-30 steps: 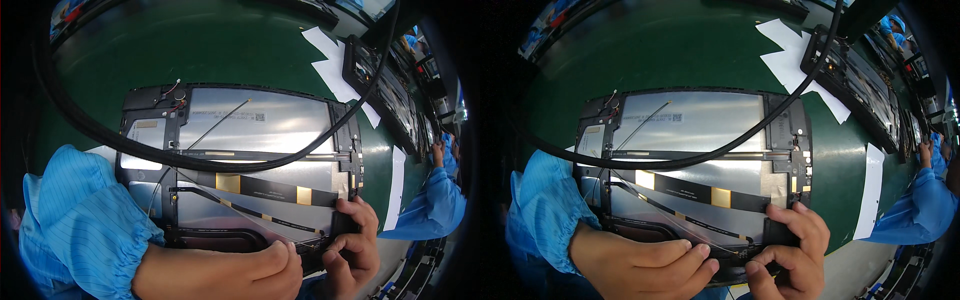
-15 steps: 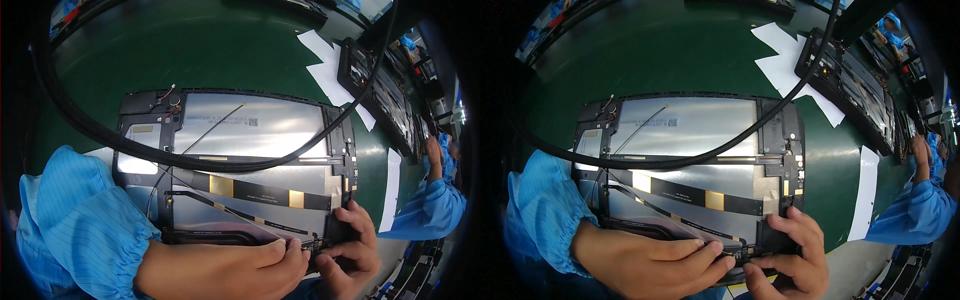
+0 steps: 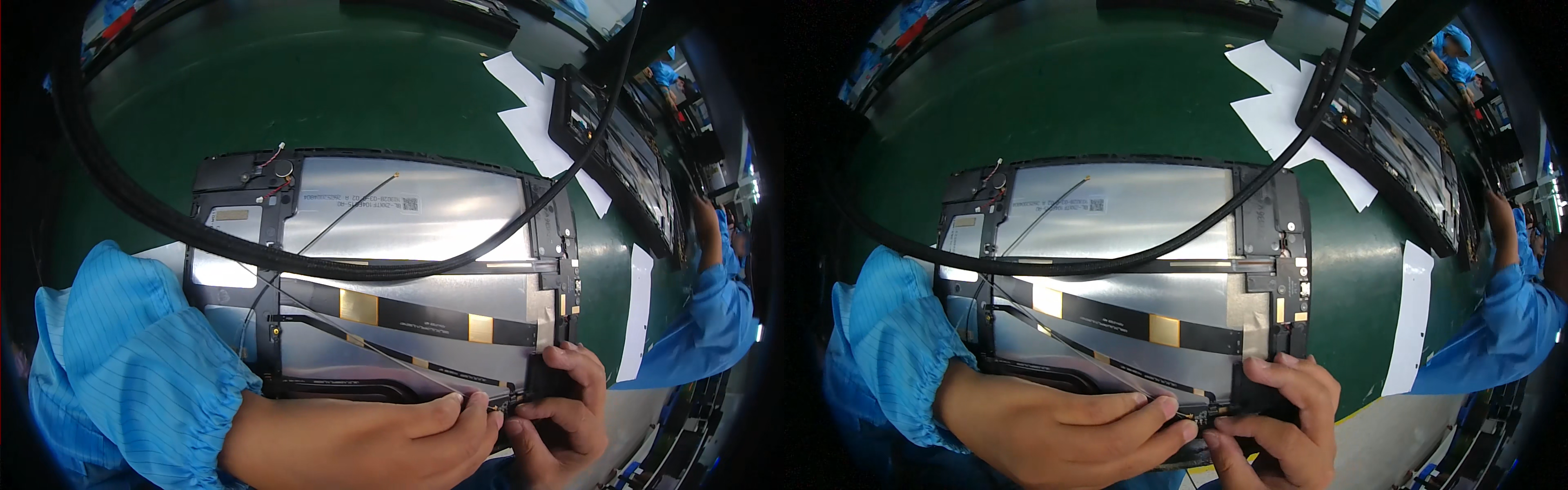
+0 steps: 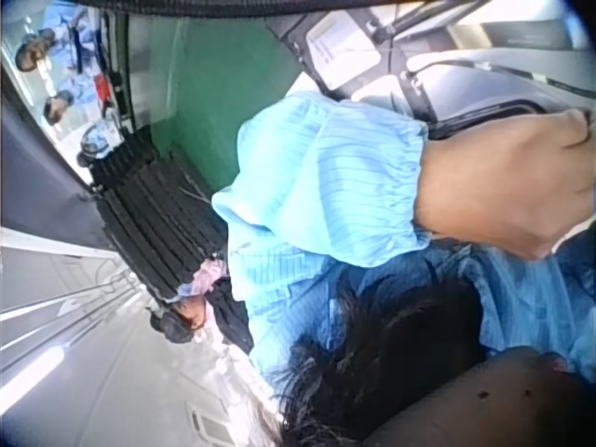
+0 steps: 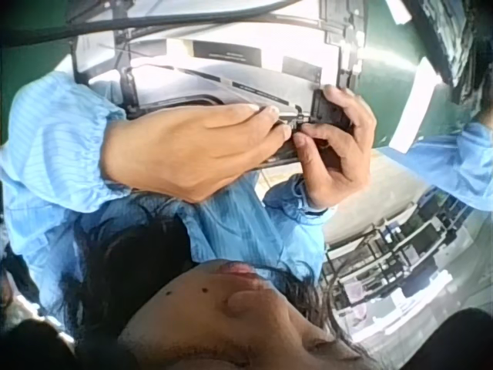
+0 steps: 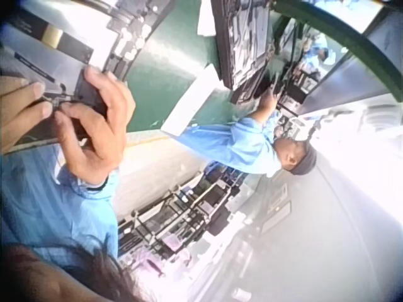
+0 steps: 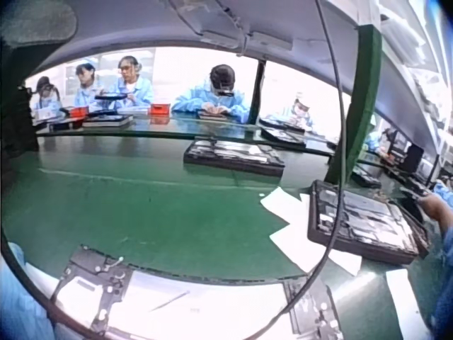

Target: Assembling screen components for electronic devices on a factory line.

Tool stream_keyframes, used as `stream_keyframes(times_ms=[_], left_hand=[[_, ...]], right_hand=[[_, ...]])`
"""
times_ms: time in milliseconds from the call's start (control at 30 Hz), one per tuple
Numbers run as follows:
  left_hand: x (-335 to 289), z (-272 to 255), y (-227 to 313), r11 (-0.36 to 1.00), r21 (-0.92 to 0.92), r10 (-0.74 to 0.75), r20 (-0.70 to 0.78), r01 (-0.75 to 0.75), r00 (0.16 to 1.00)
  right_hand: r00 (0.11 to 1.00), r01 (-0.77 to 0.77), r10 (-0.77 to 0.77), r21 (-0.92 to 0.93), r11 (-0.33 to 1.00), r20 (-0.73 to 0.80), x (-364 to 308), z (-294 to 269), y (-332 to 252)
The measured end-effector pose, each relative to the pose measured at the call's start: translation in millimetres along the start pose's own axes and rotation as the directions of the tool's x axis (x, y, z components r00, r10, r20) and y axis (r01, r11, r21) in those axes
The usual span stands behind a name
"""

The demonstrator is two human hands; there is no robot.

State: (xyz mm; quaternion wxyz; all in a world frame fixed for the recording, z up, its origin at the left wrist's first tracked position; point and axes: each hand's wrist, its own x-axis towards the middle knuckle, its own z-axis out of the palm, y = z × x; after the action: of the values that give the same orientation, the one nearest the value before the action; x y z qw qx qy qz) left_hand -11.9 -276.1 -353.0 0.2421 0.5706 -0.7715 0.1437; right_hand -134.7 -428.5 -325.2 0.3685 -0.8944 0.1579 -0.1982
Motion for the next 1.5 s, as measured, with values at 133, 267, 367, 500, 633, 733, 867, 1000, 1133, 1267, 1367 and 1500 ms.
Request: stream_keyframes(times_ms=[133, 267, 367, 500, 633, 733, 867, 1000, 1133, 1267, 1367, 1500], left_hand=[[-4, 5, 3, 0.999, 0.049, 0.003, -0.032, -0.001, 0.999], [-5, 4, 2, 0.997, 0.076, 0.02, -0.054, -0.016, 0.998], [-1, -10, -1, 1.0, -0.025, 0.0, 0.009, 0.0, 1.0], [-3, -5, 1, 1.0, -0.023, 0.016, 0.017, -0.015, 1.0], [-5, 1, 5, 1.0, -0.004, -0.012, -0.043, 0.012, 0.999], [-7, 3, 4, 1.0, -0.005, -0.019, -0.062, 0.019, 0.998], [-8, 4, 2, 1.0, -0.006, -0.021, -0.076, 0.021, 0.997], [-2, -10, -1, 0.999, -0.031, -0.008, -0.008, 0.008, 1.0], [0, -3, 3, 1.0, -0.016, 0.003, -0.051, -0.003, 0.999], [6, -18, -4, 0.997, -0.076, 0.029, 0.02, -0.027, 0.999], [11, -27, -17, 0.981, -0.166, 0.13, 0.149, -0.105, 0.98], [16, -37, -16, 0.971, -0.194, 0.164, 0.135, -0.137, 0.977]], right_hand=[[0.996, -0.021, 0.024, -0.039, 0.999, 0.086, 1, -5, -1], [0.975, 0.22, -0.221, -0.029, 0.975, -0.014, 4, 5, 0], [0.969, 0.247, -0.248, -0.045, 0.968, -0.012, 3, 6, 1], [0.964, 0.265, -0.265, -0.07, 0.962, -0.002, 2, 7, 1], [0.962, 0.271, -0.273, -0.08, 0.959, -0.023, 1, 8, 2], [0.965, 0.258, -0.26, -0.057, 0.964, -0.028, 1, 9, 4], [0.977, 0.211, -0.211, -0.011, 0.977, -0.028, 5, 11, 1], [0.978, 0.207, -0.207, 0.002, 0.978, -0.023, 4, 8, 0], [0.979, 0.198, -0.198, 0.0, 0.98, -0.04, 1, 4, -3], [0.999, 0.042, -0.043, -0.019, 0.999, -0.026, -9, 1, 2], [0.99, 0.096, -0.085, 0.091, 0.991, -0.111, -12, 8, 16], [0.971, 0.143, -0.108, 0.157, 0.977, -0.213, -18, 3, 12]])
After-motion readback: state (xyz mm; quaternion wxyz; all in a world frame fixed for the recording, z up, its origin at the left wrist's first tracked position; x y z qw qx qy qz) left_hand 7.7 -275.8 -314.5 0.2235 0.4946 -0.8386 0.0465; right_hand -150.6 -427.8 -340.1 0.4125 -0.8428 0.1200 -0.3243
